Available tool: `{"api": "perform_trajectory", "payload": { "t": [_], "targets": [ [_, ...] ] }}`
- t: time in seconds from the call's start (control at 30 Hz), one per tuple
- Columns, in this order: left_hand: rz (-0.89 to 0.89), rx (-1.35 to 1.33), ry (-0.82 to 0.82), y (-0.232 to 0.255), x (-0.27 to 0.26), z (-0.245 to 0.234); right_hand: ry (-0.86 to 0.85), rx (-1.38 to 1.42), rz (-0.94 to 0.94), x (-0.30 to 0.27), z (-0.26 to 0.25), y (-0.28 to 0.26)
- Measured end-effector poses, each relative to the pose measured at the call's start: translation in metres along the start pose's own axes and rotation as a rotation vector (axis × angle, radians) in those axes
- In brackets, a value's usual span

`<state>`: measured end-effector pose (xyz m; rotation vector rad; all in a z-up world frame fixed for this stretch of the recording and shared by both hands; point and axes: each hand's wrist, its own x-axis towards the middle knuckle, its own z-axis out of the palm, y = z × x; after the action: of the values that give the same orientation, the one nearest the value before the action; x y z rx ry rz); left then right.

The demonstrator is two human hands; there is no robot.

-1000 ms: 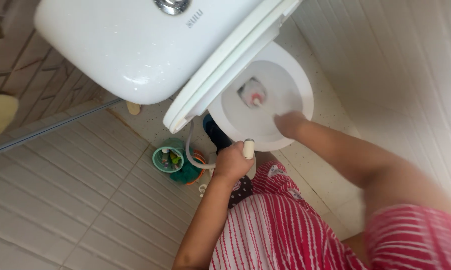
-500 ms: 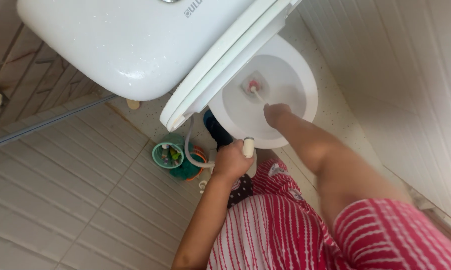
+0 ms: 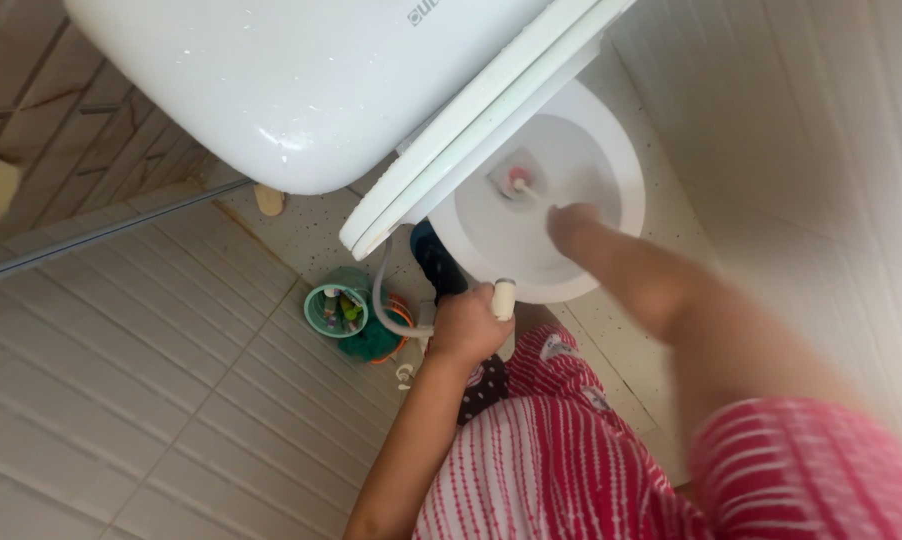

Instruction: Cleaning the toilet bowl and lid using cleaning liquid and a brush.

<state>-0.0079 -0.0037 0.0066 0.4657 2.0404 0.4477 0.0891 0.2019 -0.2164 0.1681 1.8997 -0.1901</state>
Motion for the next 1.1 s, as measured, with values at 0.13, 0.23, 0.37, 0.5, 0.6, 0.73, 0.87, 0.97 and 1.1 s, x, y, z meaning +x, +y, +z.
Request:
{"api": "perform_trajectory", "payload": {
  "t": [0.13,0.23,0.37,0.5,0.6,0.73,0.87,0.97,1.1],
  "targets": [
    [0.003,0.011,0.024,-0.017,0.002,0.011,0.078,0.196,0.022,0.051,0.031,-0.010],
    [0.006,0.025,0.024,-0.016,0.000,0.007,0.113,0.212,-0.019,0.022,0.020,0.003],
    [0.029,0.045,0.042,-0.019,-0.011,0.006,0.037,0.089,-0.091,-0.079,-0.019,0.029],
    [0.005,-0.035,0.019,-0.012,-0.011,-0.003,-0.017,-0.040,-0.009,-0.089,-0.010,0.028],
    [0.011,-0.016,0.044,-0.010,-0.007,0.001,0.031,-0.020,0.007,-0.028,0.007,0.020],
    [0.010,0.046,0.032,-0.015,-0.008,0.007,0.115,0.090,0.027,0.055,0.042,-0.002],
    [0.051,0.053,0.100,-0.028,-0.016,0.017,0.127,0.299,0.032,0.028,0.066,0.004],
    [-0.007,0.086,0.011,-0.024,-0.020,0.013,-0.024,0.537,0.155,-0.072,0.023,0.032],
    [0.009,0.060,-0.036,-0.009,-0.030,0.004,0.072,0.231,0.070,-0.165,0.009,0.073]
  ]
}}
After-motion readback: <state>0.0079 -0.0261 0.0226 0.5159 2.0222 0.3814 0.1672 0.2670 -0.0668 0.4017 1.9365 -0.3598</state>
